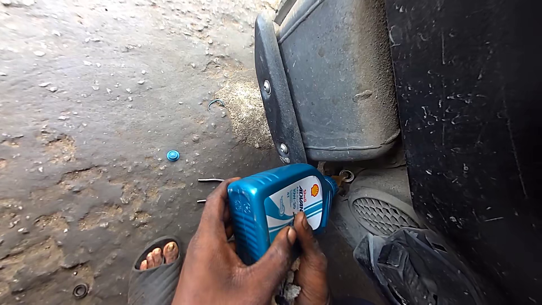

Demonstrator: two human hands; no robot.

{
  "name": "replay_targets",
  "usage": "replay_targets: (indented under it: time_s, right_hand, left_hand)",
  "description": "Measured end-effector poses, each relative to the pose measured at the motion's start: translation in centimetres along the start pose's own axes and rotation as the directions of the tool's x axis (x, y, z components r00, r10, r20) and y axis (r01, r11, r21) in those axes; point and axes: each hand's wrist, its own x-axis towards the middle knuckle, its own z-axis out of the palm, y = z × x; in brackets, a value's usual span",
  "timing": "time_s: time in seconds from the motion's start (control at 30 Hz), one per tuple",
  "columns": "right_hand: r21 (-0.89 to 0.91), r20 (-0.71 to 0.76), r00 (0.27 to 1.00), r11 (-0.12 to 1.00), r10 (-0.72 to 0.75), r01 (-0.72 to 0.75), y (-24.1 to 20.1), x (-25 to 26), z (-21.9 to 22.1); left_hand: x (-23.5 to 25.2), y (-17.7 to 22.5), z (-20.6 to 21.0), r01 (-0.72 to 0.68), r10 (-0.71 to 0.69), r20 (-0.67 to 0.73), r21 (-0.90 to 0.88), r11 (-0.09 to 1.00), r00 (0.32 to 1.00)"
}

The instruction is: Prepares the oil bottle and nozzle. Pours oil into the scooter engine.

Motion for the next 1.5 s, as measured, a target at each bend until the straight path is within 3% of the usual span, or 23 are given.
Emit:
replay_targets:
  time_s: [1.5]
  right_hand:
    - [0.016, -0.015, 1.0, 1.0, 0.0, 0.0, 0.16, -0.09, 0.35]
  left_hand:
    - [0.08, -0.02, -0.08, -0.013, 0.013, -0.006, 0.014, 1.0, 1.0]
